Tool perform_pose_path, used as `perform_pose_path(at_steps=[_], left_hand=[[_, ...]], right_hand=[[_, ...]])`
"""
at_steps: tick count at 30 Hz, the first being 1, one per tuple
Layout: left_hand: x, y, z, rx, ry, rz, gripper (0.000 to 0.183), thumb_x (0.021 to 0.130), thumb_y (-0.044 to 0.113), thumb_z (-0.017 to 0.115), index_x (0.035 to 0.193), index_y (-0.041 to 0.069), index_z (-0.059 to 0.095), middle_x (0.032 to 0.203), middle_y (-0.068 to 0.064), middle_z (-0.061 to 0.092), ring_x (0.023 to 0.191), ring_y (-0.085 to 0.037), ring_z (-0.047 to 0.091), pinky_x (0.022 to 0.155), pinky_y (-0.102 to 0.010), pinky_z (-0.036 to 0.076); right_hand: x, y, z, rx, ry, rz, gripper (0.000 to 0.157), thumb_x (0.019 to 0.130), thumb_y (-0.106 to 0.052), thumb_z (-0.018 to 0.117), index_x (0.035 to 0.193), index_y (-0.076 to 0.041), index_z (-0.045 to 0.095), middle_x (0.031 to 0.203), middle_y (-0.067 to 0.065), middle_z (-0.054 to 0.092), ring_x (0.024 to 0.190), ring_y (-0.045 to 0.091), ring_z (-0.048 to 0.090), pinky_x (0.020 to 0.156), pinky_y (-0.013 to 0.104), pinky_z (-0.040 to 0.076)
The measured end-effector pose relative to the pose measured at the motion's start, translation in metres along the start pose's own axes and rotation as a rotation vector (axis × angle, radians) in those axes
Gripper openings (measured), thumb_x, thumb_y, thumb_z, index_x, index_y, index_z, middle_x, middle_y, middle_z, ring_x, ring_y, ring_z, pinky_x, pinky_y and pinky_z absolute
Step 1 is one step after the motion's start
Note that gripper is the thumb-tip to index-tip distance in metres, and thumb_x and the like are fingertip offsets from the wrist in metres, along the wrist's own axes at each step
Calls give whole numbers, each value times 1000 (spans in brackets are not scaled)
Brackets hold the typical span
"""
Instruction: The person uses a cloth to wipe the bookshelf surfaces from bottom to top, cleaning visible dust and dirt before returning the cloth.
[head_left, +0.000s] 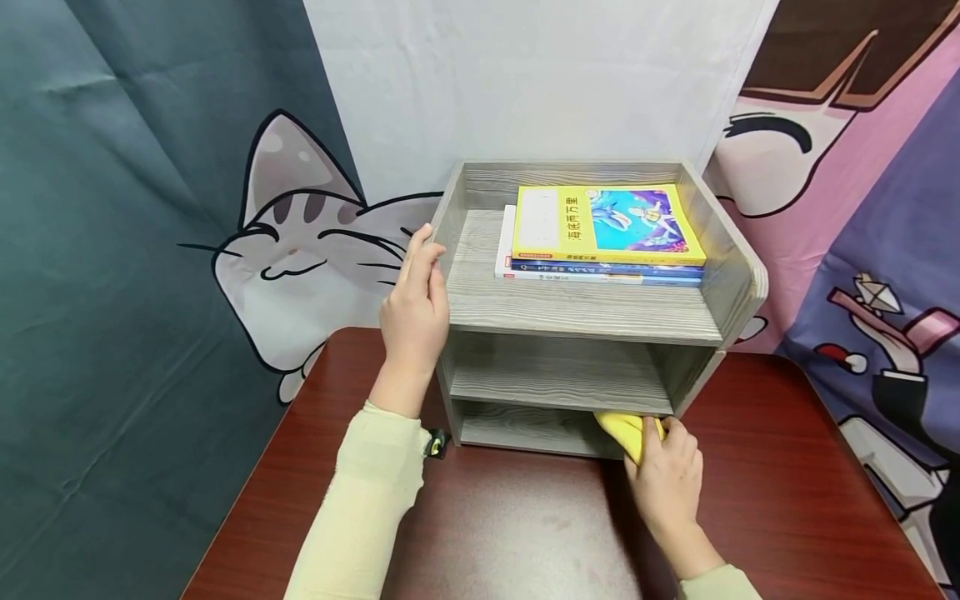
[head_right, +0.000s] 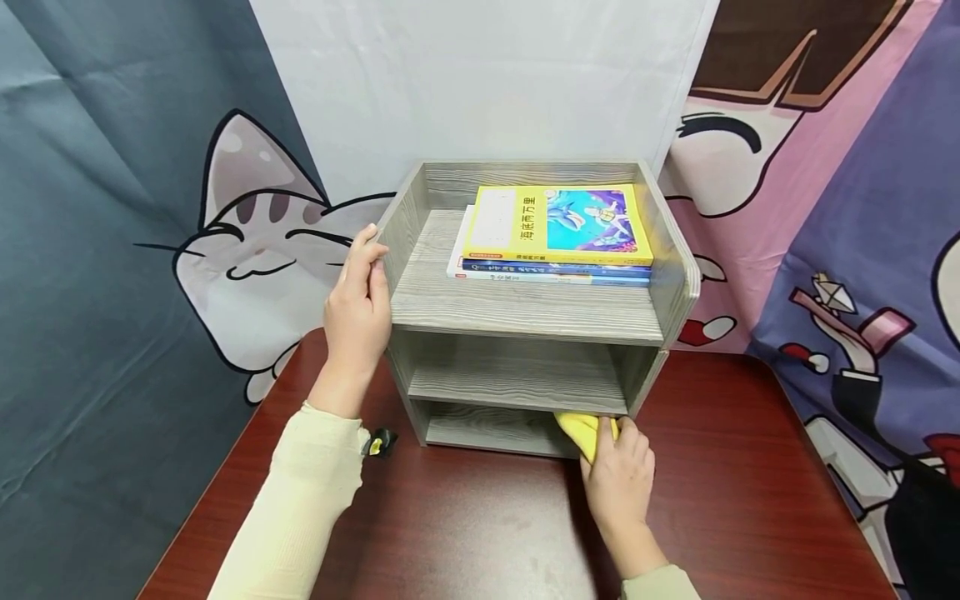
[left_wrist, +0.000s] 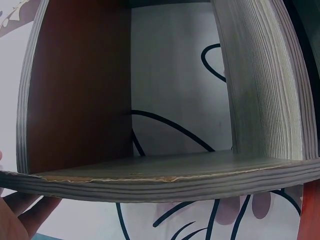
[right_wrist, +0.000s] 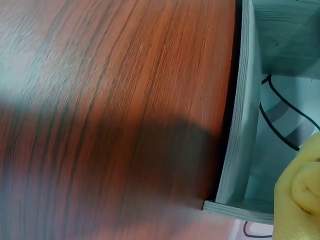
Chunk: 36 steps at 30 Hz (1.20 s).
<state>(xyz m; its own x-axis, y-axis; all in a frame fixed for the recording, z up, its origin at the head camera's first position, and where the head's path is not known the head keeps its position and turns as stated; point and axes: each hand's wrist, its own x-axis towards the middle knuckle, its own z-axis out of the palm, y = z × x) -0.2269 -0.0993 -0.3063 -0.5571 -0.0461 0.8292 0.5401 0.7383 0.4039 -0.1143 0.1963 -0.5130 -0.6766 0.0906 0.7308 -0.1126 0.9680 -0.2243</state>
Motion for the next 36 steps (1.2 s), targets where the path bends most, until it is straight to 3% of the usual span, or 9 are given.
perform_pose_path(at_steps=[9,18,36], left_hand=[[0,-1,-1,5,12,2,21,99,20,40,110,13,56,135,5,50,38,-24,36,39,-35,31],[0,-1,0,7,5,0,22,99,20,38,110,13,56,135,5,50,40,-26,42,41,-36,34],[0,-1,1,2,2,-7,22,99,21,38,110,13,56,135,6,50,44,-28,46,42,-37,36]], right_hand=[[-4,-6,9,-20,-23,64,54,56,-7,76,105,4,55,101,26,44,76,45,42,60,52,32],[-13,-2,19,-43,-39,51,58,56,-11,77,107,4,55,101,25,46,77,45,44,60,51,33],[-20,0,28,-95,-195,63,69,53,-10,80,115,4,52,104,24,45,79,44,43,58,49,34]])
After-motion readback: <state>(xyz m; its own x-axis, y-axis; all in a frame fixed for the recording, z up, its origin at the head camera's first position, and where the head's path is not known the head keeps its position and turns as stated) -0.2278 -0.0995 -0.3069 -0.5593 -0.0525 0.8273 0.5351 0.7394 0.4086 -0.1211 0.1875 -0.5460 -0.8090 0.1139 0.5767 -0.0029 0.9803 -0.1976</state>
